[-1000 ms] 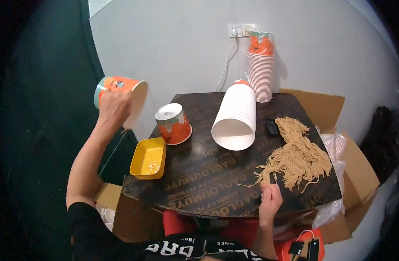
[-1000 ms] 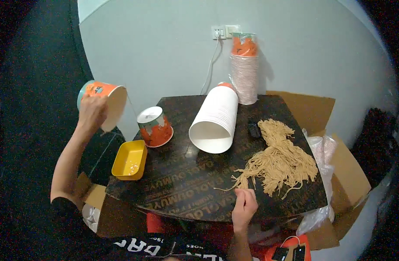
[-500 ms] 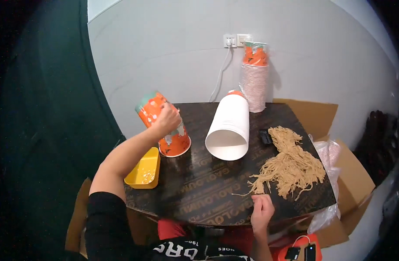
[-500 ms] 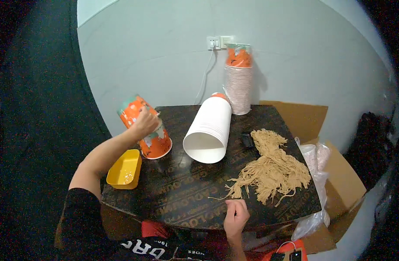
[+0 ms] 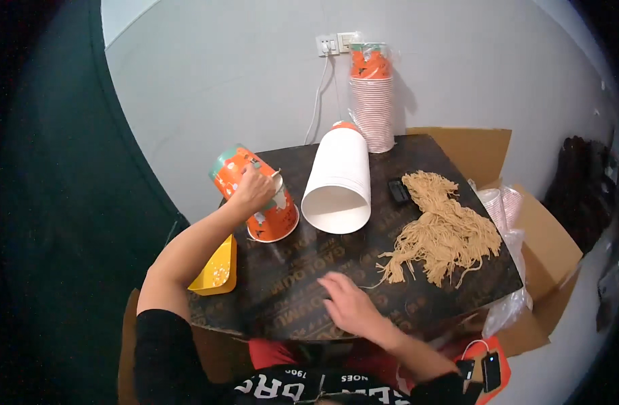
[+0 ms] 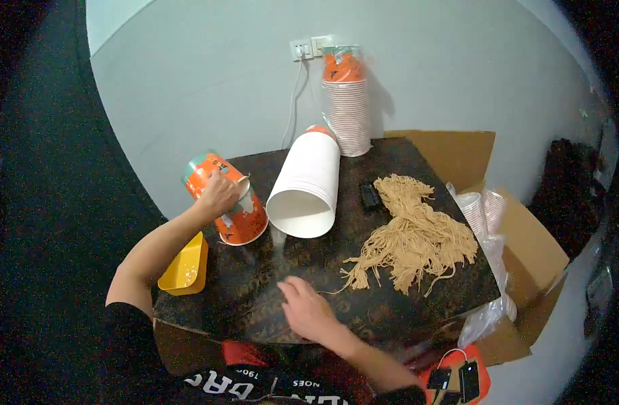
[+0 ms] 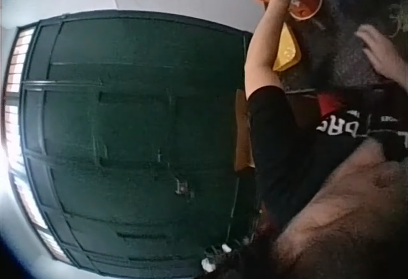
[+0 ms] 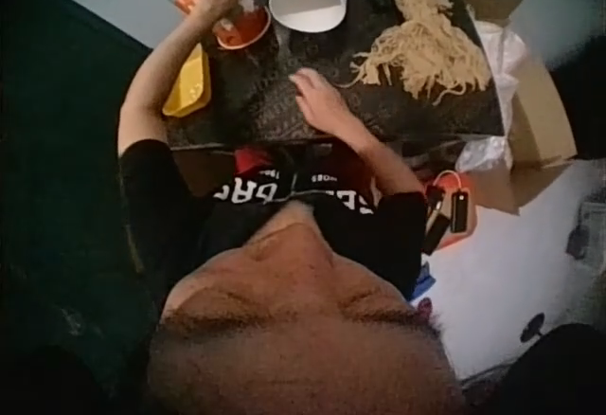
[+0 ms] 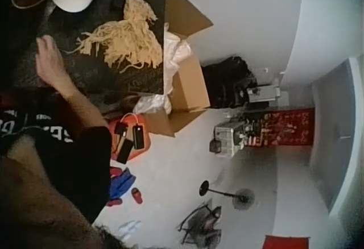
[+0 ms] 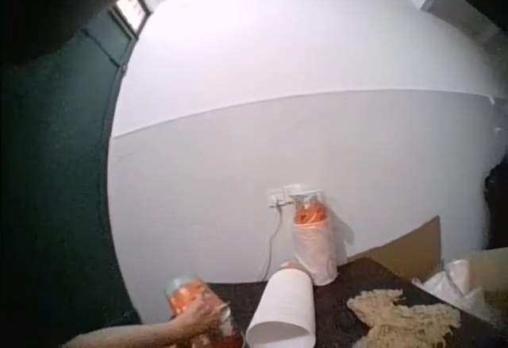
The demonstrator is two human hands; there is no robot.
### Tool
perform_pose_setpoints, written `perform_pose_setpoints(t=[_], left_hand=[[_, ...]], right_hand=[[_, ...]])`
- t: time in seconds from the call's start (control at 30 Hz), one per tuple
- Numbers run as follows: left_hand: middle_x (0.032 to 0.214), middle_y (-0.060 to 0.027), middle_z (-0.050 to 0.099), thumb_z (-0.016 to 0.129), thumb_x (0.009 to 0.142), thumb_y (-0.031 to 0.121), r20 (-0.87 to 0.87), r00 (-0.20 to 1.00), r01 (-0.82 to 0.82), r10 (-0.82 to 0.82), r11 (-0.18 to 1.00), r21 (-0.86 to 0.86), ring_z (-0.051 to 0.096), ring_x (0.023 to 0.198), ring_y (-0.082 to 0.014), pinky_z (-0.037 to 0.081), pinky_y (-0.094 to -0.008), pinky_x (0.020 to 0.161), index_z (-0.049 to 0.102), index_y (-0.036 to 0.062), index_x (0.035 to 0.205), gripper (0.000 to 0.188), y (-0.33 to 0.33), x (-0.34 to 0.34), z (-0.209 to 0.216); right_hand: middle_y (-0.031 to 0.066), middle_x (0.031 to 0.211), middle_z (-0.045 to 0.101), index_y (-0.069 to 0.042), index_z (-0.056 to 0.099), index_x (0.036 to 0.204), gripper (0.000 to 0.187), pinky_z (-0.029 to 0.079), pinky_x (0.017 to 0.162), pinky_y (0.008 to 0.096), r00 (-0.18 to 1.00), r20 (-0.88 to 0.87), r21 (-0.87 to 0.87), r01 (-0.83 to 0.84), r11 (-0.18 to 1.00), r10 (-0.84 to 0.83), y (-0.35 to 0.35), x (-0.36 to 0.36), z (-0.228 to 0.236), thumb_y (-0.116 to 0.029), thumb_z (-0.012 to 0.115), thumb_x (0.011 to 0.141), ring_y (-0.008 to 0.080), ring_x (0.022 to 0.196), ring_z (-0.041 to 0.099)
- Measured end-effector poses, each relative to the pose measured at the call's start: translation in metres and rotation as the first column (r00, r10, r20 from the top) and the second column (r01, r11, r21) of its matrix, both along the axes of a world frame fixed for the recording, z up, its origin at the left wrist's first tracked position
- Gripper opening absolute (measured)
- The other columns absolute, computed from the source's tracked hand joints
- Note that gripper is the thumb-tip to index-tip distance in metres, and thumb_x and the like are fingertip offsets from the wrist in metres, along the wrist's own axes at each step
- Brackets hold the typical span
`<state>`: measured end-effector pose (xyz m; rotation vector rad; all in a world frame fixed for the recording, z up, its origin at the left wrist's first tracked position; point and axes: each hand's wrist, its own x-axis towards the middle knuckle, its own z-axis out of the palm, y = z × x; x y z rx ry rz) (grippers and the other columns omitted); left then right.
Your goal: Thread string handles through pre-punched holes in paper buckets for packaging.
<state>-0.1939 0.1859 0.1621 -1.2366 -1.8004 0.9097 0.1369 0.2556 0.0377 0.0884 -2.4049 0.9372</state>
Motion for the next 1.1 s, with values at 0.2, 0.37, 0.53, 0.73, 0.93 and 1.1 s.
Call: perform_pose_setpoints(t=[0.2,0.37,0.53,0.73,0.93,1.1], left_hand=[[0.061,-0.004,0.06,0.056,0.087,0.018,0.021,0.998,0.059,-0.059,0.998,0.026,0.062,0.058,-0.0215,0.04,-0.043,0.069,0.062,0.0114,0.082,0.01,-0.006,0.024,0.003],[0.059,-0.0026,0.06,0.056,0.087,0.018,0.0,0.995,0.095,-0.095,0.995,0.003,0.061,0.056,-0.0207,0.038,-0.0415,0.068,0.062,0.0123,0.085,0.008,-0.005,0.057,0.019],[0.061,-0.0026,0.063,0.057,0.086,0.022,0.035,0.994,0.102,-0.1,0.994,-0.045,0.062,0.057,-0.0201,0.038,-0.0438,0.069,0.065,0.0131,0.07,0.02,0.0,0.043,-0.001],[0.063,-0.0023,0.064,0.059,0.085,0.022,0.117,0.992,0.039,-0.038,0.999,-0.014,0.064,0.059,-0.0193,0.039,-0.0444,0.069,0.068,0.0123,0.071,0.019,-0.013,0.013,-0.021],[0.073,-0.0085,0.065,0.059,0.082,0.02,0.34,0.926,0.179,-0.165,0.984,-0.012,0.065,0.073,-0.0246,0.042,-0.0475,0.073,0.067,0.007,0.078,0.016,-0.016,0.012,-0.031],[0.123,-0.0208,0.052,0.061,0.083,0.025,0.183,0.901,0.239,-0.394,0.801,0.549,0.052,0.113,-0.0341,0.04,-0.0549,0.099,0.057,0.0006,0.107,0.034,-0.029,-0.002,0.002]], right_hand=[[0.0317,0.147,0.028,0.006,0.026,0.145,0.067,0.035,0.108,0.0499,0.985,0.167,0.345,-0.015,0.939,-0.045,-0.001,-0.103,0.002,-0.012,0.058,0.089,0.046,0.132,0.036],[0.0325,0.152,0.021,0.002,0.023,0.149,0.069,0.038,0.104,0.0512,0.957,0.186,0.396,0.133,0.909,-0.221,-0.001,-0.17,-0.019,-0.015,0.054,0.09,0.0463,0.134,0.034],[0.031,0.152,0.025,-0.001,0.025,0.15,0.068,0.038,0.104,0.0517,0.967,0.124,0.353,0.166,0.921,-0.222,-0.016,-0.214,-0.026,-0.016,0.05,0.088,0.0459,0.134,0.037],[0.0237,0.153,0.029,-0.001,0.03,0.147,0.069,0.036,0.108,0.0496,0.973,0.126,0.266,0.156,0.951,-0.195,-0.022,-0.225,-0.018,-0.009,0.054,0.083,0.0418,0.138,0.033],[0.023,0.153,0.028,-0.002,0.034,0.146,0.067,0.035,0.108,0.0489,0.969,0.229,0.461,-0.027,0.887,-0.089,-0.015,-0.216,-0.018,-0.008,0.055,0.082,0.0405,0.136,0.036],[0.0229,0.15,0.031,0.001,0.047,0.134,0.051,0.04,0.105,0.0501,0.983,0.182,0.388,-0.045,0.921,-0.028,0.0,-0.168,-0.012,-0.01,0.058,0.086,0.0398,0.134,0.038]])
